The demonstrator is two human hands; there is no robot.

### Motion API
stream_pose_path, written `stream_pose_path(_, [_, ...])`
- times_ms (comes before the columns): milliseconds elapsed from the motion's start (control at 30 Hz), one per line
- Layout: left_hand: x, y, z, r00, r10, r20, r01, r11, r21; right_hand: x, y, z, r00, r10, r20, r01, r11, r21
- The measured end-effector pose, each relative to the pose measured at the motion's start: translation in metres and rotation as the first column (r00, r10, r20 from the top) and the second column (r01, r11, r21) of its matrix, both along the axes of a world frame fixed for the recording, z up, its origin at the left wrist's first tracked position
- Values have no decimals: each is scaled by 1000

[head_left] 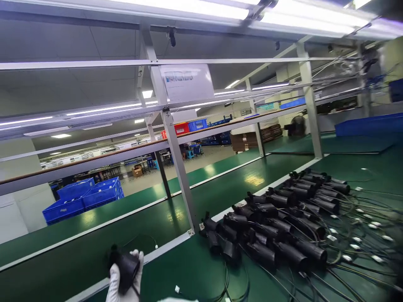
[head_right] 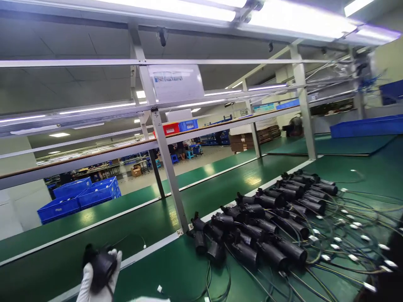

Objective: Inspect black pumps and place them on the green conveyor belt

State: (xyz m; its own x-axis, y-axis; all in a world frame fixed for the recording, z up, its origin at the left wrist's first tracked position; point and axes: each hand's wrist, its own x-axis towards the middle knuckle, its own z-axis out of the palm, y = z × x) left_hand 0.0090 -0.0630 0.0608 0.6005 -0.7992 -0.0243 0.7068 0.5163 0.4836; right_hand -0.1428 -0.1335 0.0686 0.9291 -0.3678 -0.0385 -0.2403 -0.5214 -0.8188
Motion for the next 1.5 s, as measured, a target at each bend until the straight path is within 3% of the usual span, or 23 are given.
stream_pose_path(133, [-19, 2, 41, 990, 133, -55, -127, 987, 97, 2, -8, 7, 997, -17, 70, 15, 999, 29])
stream_pose_path(233, [-26, 5, 51, 967, 177, -181, -158, 981, 117, -1, -18, 10, 982, -107, 154, 111, 994, -20])
stream_pose_path(433, [-49, 17, 36, 836, 40, -548, -2, 998, 70, -23, -17, 8, 912, -109, 395, 204, 957, -207])
stream_pose_path(533, [-65, 24, 31, 787, -15, -617, 70, 995, 65, -33, -12, 11, 868, -8, 496, 195, 925, -326])
stream_pose_path(667, [-78, 31, 31, 765, -25, -644, 69, 997, 43, -40, -10, 20, 813, 90, 575, 183, 899, -399])
stream_pose_path(833, [-76, 41, 25, 730, -110, -674, 135, 991, -16, -47, -12, 24, 818, 226, 529, 79, 867, -492])
stream_pose_path(900, [-73, 44, 17, 748, -223, -625, 184, 975, -128, -47, -12, 22, 842, 337, 421, -30, 809, -587])
stream_pose_path(967, [-70, 47, 10, 823, -294, -486, 213, 953, -216, -44, -12, 18, 855, 440, 274, -164, 732, -662])
stream_pose_path(1033, [-68, 49, 4, 909, -274, -316, 205, 950, -235, -39, -12, 12, 852, 503, 146, -269, 660, -702])
stream_pose_path(1133, [-67, 51, 0, 961, -238, -141, 205, 955, -213, -33, -10, 3, 836, 547, 43, -348, 588, -730])
stream_pose_path(1400, [-57, 59, -23, 948, -319, -6, 308, 922, -235, -31, -6, 0, 780, 602, 169, -258, 556, -790])
stream_pose_path(1500, [-57, 60, -24, 940, -342, -1, 330, 907, -260, -32, -6, 0, 775, 611, 161, -271, 552, -788])
